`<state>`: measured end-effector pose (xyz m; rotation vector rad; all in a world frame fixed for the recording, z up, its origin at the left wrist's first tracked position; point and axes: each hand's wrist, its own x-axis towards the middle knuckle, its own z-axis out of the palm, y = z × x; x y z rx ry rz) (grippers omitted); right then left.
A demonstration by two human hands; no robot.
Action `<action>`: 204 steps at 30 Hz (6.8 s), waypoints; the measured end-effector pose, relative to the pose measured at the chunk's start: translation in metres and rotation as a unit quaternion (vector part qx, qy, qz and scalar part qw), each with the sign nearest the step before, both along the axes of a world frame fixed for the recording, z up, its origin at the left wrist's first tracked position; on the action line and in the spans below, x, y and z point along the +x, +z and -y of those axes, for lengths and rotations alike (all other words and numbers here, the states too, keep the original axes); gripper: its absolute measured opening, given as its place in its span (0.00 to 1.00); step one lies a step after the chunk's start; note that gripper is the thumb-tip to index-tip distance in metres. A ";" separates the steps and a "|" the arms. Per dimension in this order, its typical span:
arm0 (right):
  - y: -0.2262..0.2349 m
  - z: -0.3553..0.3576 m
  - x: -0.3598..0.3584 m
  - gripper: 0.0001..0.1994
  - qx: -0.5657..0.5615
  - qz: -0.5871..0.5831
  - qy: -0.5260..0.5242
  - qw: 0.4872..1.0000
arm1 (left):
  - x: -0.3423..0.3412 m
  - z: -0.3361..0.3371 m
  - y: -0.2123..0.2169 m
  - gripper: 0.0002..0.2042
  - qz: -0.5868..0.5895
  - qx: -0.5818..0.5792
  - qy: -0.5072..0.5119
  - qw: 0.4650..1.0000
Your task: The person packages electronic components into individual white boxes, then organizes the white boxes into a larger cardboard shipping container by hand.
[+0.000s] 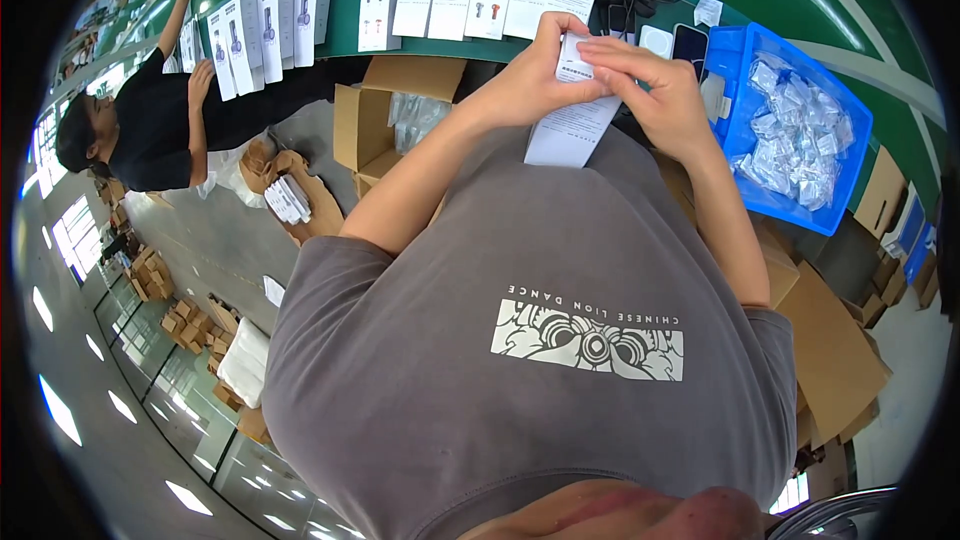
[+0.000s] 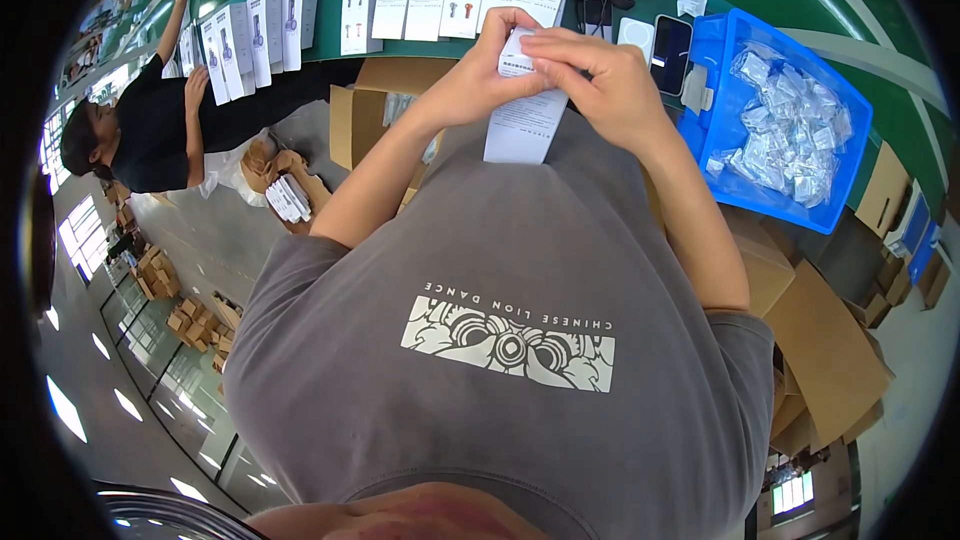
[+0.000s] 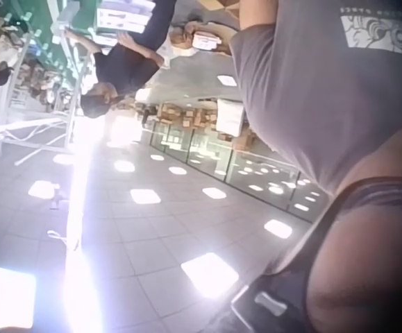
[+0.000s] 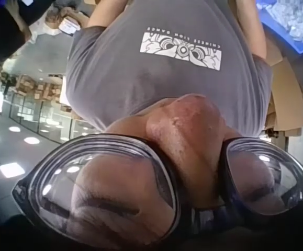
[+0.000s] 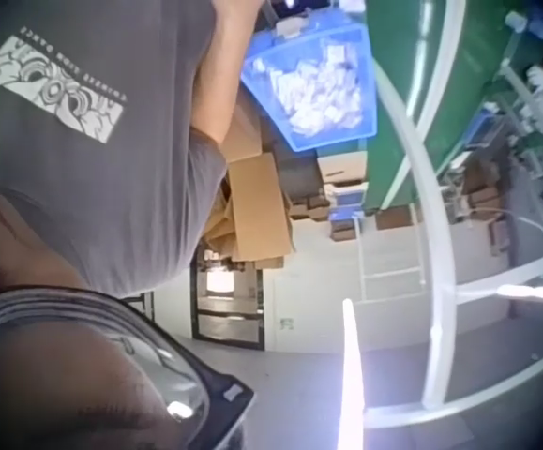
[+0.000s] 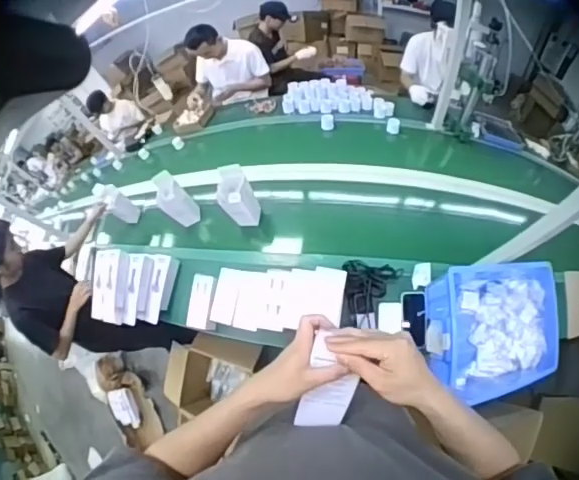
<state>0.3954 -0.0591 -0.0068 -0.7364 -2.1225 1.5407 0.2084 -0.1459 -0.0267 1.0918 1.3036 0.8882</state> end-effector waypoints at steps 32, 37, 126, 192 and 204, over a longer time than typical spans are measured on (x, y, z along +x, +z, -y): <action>-0.220 -0.263 -0.342 0.37 0.088 -0.089 -0.134 0.983 | -0.202 -0.101 -0.156 0.27 -0.322 0.085 0.288 0.898; -0.058 -0.168 -0.240 0.36 -0.056 -0.045 0.036 0.997 | -0.275 -0.102 -0.080 0.51 -0.205 0.078 0.127 0.967; -0.006 -0.028 0.050 0.08 0.122 -0.026 -0.028 0.992 | 0.023 -0.025 0.014 0.28 -0.090 0.098 -0.024 0.991; -0.165 -0.019 -0.075 0.31 -0.057 0.303 -0.137 0.941 | -0.192 -0.102 -0.175 0.35 -0.428 0.027 0.168 0.887; 0.165 -0.051 -0.018 0.15 0.031 -0.079 -0.299 0.950 | -0.309 -0.318 -0.219 0.35 -0.239 0.127 0.059 0.961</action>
